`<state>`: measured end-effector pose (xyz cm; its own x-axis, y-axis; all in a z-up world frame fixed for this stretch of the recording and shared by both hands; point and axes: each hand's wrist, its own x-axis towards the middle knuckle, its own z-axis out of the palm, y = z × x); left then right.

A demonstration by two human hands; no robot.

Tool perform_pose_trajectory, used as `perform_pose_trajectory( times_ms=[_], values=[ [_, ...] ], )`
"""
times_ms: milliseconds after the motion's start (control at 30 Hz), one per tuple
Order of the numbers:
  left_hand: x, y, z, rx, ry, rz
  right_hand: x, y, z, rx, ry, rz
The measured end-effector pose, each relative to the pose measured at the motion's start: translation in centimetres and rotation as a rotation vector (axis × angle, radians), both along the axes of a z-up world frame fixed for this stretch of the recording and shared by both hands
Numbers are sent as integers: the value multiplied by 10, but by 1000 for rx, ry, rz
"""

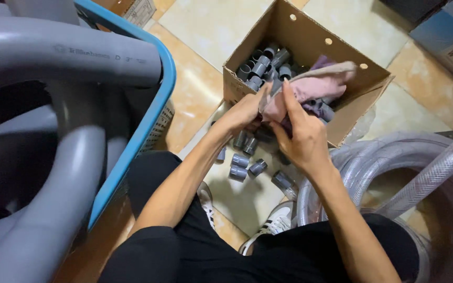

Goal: Cleaning PVC pipe elbow fittings by wiping them individually with a cloth

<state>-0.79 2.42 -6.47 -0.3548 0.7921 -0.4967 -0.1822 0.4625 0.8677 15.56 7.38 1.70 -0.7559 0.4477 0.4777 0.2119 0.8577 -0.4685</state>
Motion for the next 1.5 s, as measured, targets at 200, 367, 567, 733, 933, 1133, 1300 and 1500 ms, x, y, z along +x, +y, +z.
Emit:
perform_pose_trajectory(
  times_ms=[200, 367, 567, 733, 933, 1133, 1300, 1500],
  values=[
    [18, -16, 74, 603, 275, -61, -6, 7, 8, -812, 454, -93],
    [30, -4, 30, 654, 708, -50, 5, 35, -24, -1814, 502, -512],
    [8, 11, 34, -141, 255, -105, 3, 1, -8, -389, 152, -146],
    [17, -15, 80, 336, 391, -135, 4, 15, -2, -526, 295, -147],
    [26, -9, 53, 477, 605, -62, 13, 18, -3, -791, 312, -113],
    [20, -20, 96, 101, 327, 6, 6, 10, 10, -540, 267, -76],
    [16, -16, 75, 769, 490, -214, 16, 40, -18, -1032, 495, -173],
    [16, 2, 31, 213, 662, 7, 16, 30, -10, -835, 340, -45]
  ],
)
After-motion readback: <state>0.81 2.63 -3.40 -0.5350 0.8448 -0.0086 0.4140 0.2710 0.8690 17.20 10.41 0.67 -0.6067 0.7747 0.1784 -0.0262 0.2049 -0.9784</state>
